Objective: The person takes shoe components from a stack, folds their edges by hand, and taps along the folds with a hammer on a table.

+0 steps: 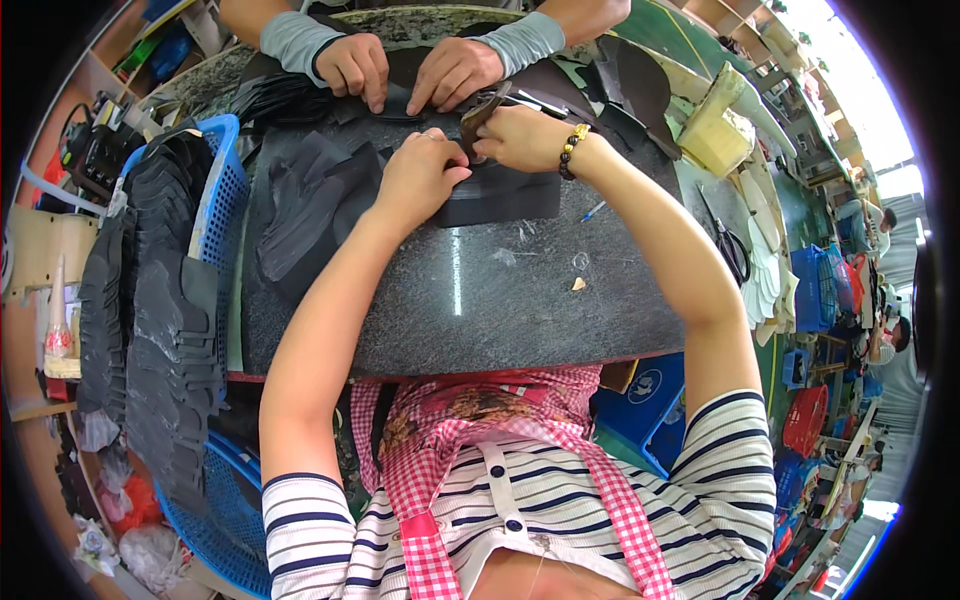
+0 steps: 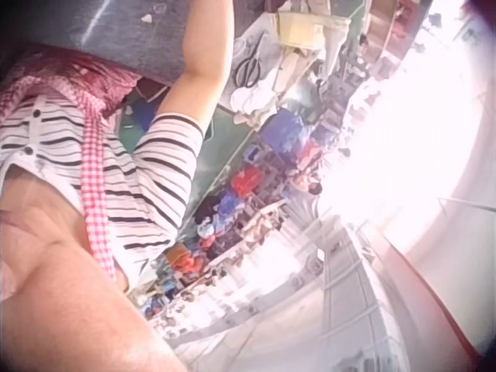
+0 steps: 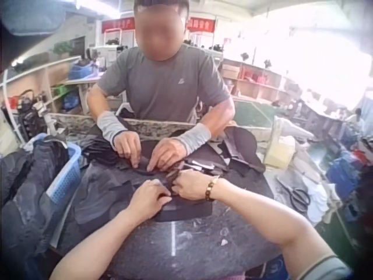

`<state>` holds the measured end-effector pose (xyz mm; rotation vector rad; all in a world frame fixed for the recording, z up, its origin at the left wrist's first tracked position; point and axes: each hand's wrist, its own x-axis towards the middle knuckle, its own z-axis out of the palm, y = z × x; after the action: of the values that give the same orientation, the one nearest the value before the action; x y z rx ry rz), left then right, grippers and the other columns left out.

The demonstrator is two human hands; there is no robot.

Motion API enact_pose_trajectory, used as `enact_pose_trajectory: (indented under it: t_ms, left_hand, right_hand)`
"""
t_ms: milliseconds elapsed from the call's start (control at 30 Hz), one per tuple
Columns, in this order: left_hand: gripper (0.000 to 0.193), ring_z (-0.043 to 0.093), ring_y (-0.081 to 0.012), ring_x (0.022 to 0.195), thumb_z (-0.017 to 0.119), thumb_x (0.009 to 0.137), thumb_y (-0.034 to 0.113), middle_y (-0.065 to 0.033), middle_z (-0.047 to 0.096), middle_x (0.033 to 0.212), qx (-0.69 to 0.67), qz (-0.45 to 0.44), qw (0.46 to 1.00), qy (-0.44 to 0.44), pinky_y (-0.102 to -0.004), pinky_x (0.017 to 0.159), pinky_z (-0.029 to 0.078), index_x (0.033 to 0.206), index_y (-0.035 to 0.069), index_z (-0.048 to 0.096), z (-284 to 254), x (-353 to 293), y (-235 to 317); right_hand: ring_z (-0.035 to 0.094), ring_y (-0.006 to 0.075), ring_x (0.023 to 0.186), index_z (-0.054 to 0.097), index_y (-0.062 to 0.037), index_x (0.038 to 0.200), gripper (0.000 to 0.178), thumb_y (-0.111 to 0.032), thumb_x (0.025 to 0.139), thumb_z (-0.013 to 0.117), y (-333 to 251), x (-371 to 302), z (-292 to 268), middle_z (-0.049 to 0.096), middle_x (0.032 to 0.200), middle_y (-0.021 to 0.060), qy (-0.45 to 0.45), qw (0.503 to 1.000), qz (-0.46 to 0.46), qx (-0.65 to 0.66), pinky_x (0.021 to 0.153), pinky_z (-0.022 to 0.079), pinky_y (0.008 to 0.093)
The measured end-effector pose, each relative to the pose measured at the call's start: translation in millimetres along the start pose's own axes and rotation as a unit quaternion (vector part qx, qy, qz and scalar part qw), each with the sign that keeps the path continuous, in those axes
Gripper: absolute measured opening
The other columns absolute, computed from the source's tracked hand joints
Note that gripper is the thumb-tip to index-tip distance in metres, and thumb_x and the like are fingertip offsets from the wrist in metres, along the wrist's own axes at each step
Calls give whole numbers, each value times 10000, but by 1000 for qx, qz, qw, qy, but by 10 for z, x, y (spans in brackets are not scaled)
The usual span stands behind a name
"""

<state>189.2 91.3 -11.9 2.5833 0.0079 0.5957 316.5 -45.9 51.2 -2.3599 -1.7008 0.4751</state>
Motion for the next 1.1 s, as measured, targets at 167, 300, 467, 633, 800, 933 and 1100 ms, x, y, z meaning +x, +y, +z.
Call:
enact_pose_trajectory:
  t_ms: [167, 300, 467, 633, 800, 933, 1100]
  left_hand:
    - [130, 591, -294, 849, 702, 778, 157, -99, 622, 836, -63, -27, 997, -46, -393, 749, 465, 828, 37, 705, 98, 126, -60]
    - [129, 597, -326, 879, 663, 809, 141, -131, 613, 849, -4, -20, 999, -29, -422, 755, 471, 850, 19, 661, 170, 142, -43]
    - [67, 576, -346, 922, 615, 815, 74, -152, 594, 915, 90, -17, 995, -43, -445, 765, 462, 845, 15, 606, 81, 53, 99]
    - [66, 544, -348, 910, 591, 777, -2, -153, 565, 917, 45, 67, 997, -18, -439, 781, 435, 830, 28, 568, -216, -245, 703]
    - [82, 614, -409, 757, 557, 863, 3, -194, 611, 778, -232, -73, 956, -164, -486, 664, 456, 916, 18, 497, -575, -872, 1318]
    - [105, 638, -408, 750, 547, 896, 32, -202, 652, 813, -138, -164, 963, -161, -488, 647, 486, 998, 31, 520, -356, -1369, 1064]
    - [166, 653, -381, 797, 531, 915, 76, -190, 670, 855, -139, -137, 972, -131, -469, 678, 510, 1073, 72, 579, -438, -1534, 929]
  right_hand:
    - [632, 351, 927, 664, -5, 960, 300, -268, 902, 529, 36, -38, -35, 668, 951, 191, -9, 999, 31, -7, 845, 486, 425]
    - [637, 348, 916, 672, -11, 962, 308, -274, 900, 524, 39, 3, -35, 673, 945, 192, -17, 999, 44, -7, 843, 490, 423]
    - [644, 372, 909, 661, 4, 953, 307, -250, 843, 529, 5, 77, -16, 667, 948, 227, -20, 999, 40, 12, 833, 499, 444]
    - [641, 371, 897, 662, 8, 917, 291, -244, 838, 540, 2, 23, -71, 668, 912, 222, -13, 1000, 10, -25, 825, 493, 440]
    - [641, 369, 870, 653, 7, 862, 300, -273, 837, 551, 15, -21, -75, 667, 869, 214, -24, 999, 3, -21, 795, 491, 451]
    - [633, 375, 835, 669, -6, 917, 316, -283, 893, 519, 155, -279, 261, 658, 866, 204, 169, 985, -17, 35, 773, 504, 435]
    - [650, 313, 813, 649, -40, 1039, 239, -221, 933, 535, -523, -1294, 172, 652, 913, 159, 51, 977, -95, 182, 740, 528, 391]
